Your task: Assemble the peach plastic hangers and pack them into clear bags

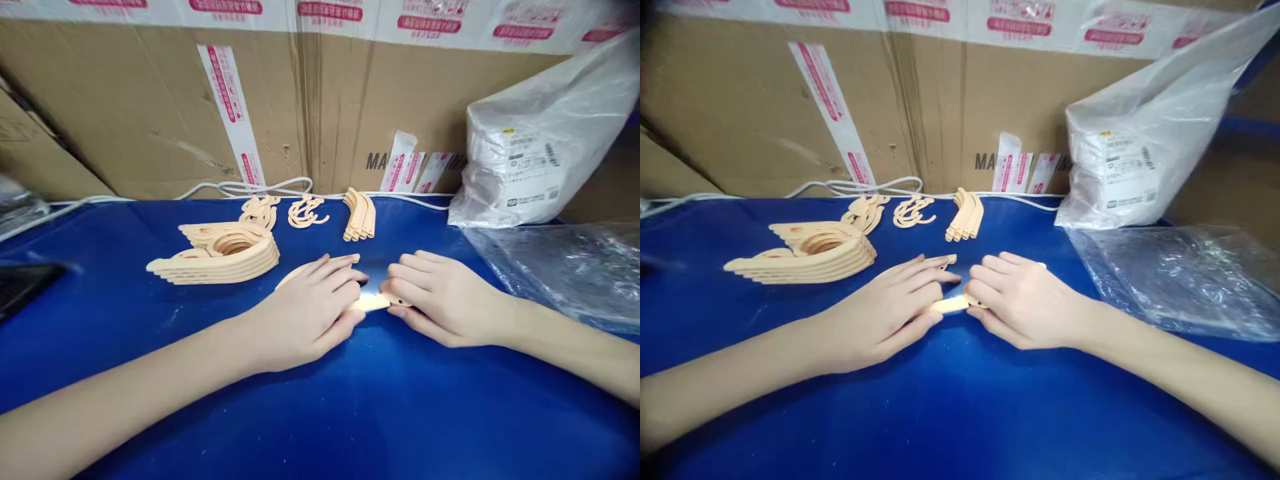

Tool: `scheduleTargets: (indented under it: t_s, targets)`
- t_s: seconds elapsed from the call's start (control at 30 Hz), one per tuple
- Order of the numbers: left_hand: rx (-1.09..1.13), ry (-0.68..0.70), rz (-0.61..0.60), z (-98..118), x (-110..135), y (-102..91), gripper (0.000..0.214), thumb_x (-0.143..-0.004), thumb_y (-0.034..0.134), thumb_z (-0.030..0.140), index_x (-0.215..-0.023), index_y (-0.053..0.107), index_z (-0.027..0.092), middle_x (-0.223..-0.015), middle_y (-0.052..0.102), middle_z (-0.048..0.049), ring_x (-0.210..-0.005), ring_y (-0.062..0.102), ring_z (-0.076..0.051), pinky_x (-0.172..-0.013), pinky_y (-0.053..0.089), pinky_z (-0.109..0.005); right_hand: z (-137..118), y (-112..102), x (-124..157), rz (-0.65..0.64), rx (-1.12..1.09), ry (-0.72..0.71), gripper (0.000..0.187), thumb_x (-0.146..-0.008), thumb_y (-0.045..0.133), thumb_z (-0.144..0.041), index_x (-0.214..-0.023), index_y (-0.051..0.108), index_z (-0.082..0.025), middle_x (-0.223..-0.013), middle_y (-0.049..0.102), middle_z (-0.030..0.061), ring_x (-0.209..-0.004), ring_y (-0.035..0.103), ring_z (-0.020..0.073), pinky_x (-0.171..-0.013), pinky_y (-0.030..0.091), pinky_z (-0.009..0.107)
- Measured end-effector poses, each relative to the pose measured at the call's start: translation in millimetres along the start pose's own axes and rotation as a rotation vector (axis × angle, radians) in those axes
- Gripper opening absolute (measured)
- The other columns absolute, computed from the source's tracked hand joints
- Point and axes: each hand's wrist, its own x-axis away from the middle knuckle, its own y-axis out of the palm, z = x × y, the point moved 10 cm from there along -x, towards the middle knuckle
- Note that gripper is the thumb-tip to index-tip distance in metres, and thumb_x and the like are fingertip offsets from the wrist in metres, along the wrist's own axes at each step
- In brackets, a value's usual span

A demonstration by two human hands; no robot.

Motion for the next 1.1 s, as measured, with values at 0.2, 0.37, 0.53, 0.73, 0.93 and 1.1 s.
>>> scheduleTargets:
  t_s: [0.2, 0.37, 0.53, 0.73, 0.93, 1.1]
  targets:
    - [0.124, -0.109, -0.007, -18.9, 2.2, -7.2, 0.033, -0.098, 0.047, 0.044, -0.123, 0.051, 0.023, -0.149, 0.048, -0.0090, -0.147, 0.028, -0.027, -0.119, 0.014, -0.062, -6.1, -12.0, 5.6, 0.035, -0.036, -0.022, 0.017, -0.091, 0.047, -0.019, -0.089, 0.064, -0.016, -0.102, 0.062, 0.0108, -0.093, 0.051, 0.0241, -0.081, 0.036, 0.039]
    - [0.293, -0.138, 0.075, -30.0, 2.9, -11.3, 0.047, -0.086, 0.046, 0.011, -0.130, 0.048, 0.026, -0.141, 0.054, -0.0050, -0.142, 0.038, -0.024, -0.113, 0.039, -0.050, -8.3, -14.3, 7.2, 0.011, 0.019, -0.052, 0.025, -0.091, 0.047, -0.016, -0.107, 0.066, -0.017, -0.114, 0.060, 0.0133, -0.100, 0.052, 0.0263, -0.083, 0.039, 0.041]
    - [0.370, -0.135, 0.232, -39.2, 2.6, -19.6, 0.045, -0.080, 0.051, 0.011, -0.124, 0.051, 0.022, -0.132, 0.056, -0.0074, -0.132, 0.049, -0.023, -0.098, 0.053, -0.037, -9.2, -6.6, 8.7, -0.020, 0.017, -0.061, 0.026, -0.091, 0.047, -0.015, -0.109, 0.066, -0.014, -0.118, 0.060, 0.0161, -0.099, 0.055, 0.0276, -0.081, 0.045, 0.041]
    - [0.286, -0.166, 0.356, -43.7, 6.7, -28.7, 0.041, -0.078, 0.055, 0.010, -0.118, 0.052, 0.018, -0.124, 0.058, -0.0068, -0.120, 0.055, -0.020, -0.104, 0.046, -0.038, -11.6, -5.7, 11.9, -0.031, -0.077, -0.075, 0.024, -0.088, 0.044, -0.013, -0.101, 0.064, -0.013, -0.118, 0.061, 0.0173, -0.093, 0.058, 0.0265, -0.078, 0.048, 0.041]
    - [0.246, -0.176, 0.372, -42.0, 6.7, -29.1, 0.039, -0.080, 0.058, 0.014, -0.119, 0.053, 0.017, -0.124, 0.060, -0.0075, -0.120, 0.056, -0.020, -0.105, 0.044, -0.037, -22.7, -12.6, 8.6, -0.005, -0.347, -0.102, 0.020, -0.088, 0.040, -0.016, -0.086, 0.061, -0.013, -0.110, 0.061, 0.0167, -0.098, 0.060, 0.0233, -0.082, 0.051, 0.035]
    - [0.204, -0.169, 0.358, -39.1, 6.7, -27.8, 0.033, -0.086, 0.057, 0.019, -0.118, 0.053, 0.016, -0.124, 0.060, -0.0091, -0.119, 0.056, -0.020, -0.103, 0.045, -0.036, -29.7, -14.1, 7.0, 0.070, -0.392, -0.072, 0.019, -0.093, 0.059, -0.030, -0.084, 0.062, -0.013, -0.106, 0.065, 0.0151, -0.094, 0.064, 0.0204, -0.080, 0.052, 0.031]
